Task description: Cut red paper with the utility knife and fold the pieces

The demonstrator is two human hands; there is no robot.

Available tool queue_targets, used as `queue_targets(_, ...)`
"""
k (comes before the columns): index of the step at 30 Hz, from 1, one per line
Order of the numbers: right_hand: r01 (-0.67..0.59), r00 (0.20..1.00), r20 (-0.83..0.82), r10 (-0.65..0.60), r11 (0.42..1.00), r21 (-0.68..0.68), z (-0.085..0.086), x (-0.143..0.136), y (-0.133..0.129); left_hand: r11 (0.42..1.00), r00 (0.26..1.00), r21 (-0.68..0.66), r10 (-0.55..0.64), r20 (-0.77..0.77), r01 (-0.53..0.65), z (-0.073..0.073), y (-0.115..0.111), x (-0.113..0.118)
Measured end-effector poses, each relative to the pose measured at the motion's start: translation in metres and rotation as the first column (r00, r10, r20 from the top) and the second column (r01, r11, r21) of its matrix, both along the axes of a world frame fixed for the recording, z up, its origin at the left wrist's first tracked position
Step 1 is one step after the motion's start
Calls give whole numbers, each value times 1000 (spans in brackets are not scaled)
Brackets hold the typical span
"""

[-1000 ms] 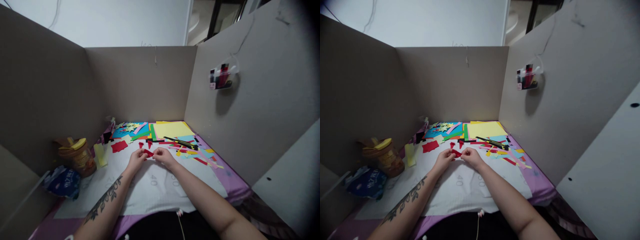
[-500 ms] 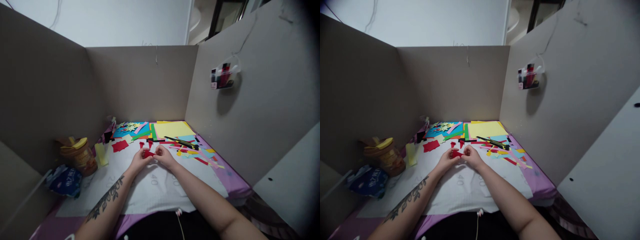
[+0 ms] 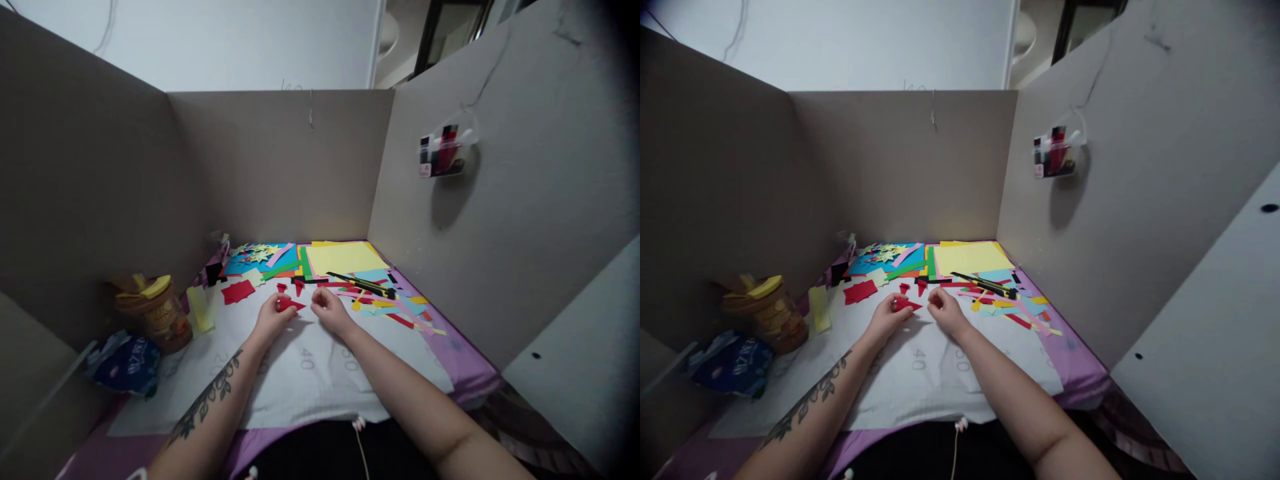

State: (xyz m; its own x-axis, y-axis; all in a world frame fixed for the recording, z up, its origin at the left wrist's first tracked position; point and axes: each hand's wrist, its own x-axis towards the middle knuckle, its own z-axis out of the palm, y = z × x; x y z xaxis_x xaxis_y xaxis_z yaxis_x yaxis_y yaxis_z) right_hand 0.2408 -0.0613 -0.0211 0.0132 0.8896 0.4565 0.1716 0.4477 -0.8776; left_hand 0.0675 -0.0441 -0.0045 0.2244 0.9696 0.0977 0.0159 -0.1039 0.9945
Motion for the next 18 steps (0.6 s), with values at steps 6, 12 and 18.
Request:
queue_targets(6, -84, 946, 324, 8, 972, 221, 2, -6, -7, 998, 998, -30, -45, 39, 46, 0, -1, 0)
queue_targets(12, -4, 940, 335, -68, 978, 210, -5, -3, -1, 992, 992, -51, -116, 52, 119, -2, -1, 0)
queue_targets(18, 14, 939, 337, -72, 985, 171, -4, -5, -2, 992, 992, -18, -127, 18, 127, -2, -2, -1)
